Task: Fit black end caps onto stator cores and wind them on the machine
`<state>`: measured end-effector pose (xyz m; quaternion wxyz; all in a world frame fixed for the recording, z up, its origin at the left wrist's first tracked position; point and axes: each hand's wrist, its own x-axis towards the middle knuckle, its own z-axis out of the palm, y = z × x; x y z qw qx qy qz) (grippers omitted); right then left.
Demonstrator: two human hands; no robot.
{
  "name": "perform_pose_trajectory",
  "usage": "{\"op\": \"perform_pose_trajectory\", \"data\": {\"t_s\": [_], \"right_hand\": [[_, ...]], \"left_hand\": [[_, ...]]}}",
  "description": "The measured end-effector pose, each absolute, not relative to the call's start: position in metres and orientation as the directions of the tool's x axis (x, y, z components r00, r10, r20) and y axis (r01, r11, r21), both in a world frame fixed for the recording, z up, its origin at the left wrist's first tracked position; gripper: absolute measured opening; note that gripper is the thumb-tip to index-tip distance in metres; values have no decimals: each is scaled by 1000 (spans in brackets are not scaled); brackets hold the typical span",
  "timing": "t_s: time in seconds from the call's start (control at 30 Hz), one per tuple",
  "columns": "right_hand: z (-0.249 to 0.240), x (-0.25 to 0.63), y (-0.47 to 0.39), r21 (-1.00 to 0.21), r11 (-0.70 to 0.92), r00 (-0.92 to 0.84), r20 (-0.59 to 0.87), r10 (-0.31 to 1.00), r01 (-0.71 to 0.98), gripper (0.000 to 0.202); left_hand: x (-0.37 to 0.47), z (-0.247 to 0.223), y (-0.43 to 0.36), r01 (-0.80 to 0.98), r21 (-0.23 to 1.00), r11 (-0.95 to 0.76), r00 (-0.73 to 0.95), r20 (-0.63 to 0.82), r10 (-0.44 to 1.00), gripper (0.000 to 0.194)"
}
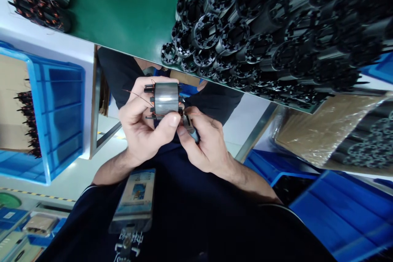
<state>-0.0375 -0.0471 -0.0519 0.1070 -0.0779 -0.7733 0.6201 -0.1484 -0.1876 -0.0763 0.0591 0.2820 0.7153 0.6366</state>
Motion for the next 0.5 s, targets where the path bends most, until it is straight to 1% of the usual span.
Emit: {"op": "perform_pose_trajectory", "data": {"t_s": [0.07, 0.13, 0.2, 0.3, 0.43, 0.5], "right_hand": [[-51, -37, -48, -978, 207, -967, 50, 251, 3, 17], [-52, -36, -48, -976, 216, -965, 41, 258, 16, 17], [-56, -36, -49, -971, 238, -963, 29, 268, 37, 15], [-66, -36, -50, -961, 261, -959, -15, 283, 92, 11], [-77, -36, -48, -943, 244, -944, -148, 294, 224, 19], [-80, -32, -44, -908, 252, -914, -250, 320, 336, 24]], "left_hand": [[-147, -79, -189, 305, 952, 21, -831, 255, 495, 34], [-147, -81, -190, 319, 945, 74, -830, 241, 503, 39], [-148, -84, -189, 335, 934, 122, -841, 239, 485, 45], [-146, -91, -184, 304, 945, 121, -871, 224, 438, 46], [-145, -113, -196, 183, 973, 142, -932, 126, 339, 45], [-159, -126, -229, 142, 967, 213, -936, 61, 347, 51]]}}
